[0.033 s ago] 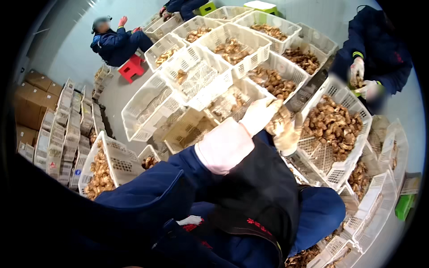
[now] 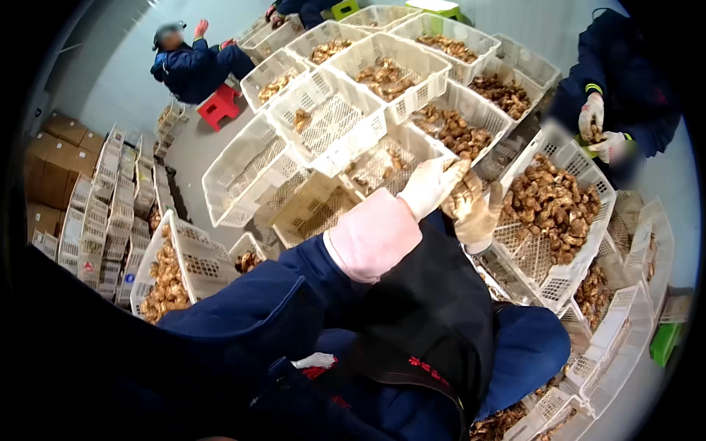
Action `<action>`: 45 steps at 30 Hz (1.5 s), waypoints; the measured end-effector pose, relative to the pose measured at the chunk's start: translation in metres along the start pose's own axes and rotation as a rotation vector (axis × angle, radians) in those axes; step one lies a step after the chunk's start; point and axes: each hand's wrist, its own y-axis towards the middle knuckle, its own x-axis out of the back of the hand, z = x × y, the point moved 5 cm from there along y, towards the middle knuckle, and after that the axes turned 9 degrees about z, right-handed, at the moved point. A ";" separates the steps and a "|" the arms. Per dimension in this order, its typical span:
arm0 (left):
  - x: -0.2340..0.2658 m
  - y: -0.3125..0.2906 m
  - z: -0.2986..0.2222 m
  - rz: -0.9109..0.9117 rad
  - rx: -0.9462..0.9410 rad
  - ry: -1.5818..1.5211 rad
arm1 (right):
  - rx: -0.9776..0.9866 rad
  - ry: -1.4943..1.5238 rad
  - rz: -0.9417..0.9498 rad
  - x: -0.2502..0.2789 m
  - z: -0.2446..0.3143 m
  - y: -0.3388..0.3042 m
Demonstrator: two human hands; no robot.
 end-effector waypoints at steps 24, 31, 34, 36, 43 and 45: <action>-0.010 0.007 -0.003 0.043 0.015 -0.042 | 0.038 0.067 -0.040 0.009 0.015 -0.016; -0.011 0.006 -0.009 0.035 0.009 -0.003 | 0.051 0.060 -0.050 0.008 0.016 -0.013; -0.012 0.009 -0.003 0.064 0.022 -0.079 | 0.042 0.063 -0.052 0.009 0.013 -0.009; -0.008 0.006 -0.012 0.039 0.033 -0.028 | 0.043 0.043 -0.059 0.008 0.015 -0.010; -0.007 0.001 -0.011 0.033 0.019 -0.021 | 0.026 0.097 0.061 -0.001 0.009 -0.007; -0.004 0.000 -0.005 0.008 -0.029 -0.020 | 0.010 0.078 0.062 0.002 0.005 -0.002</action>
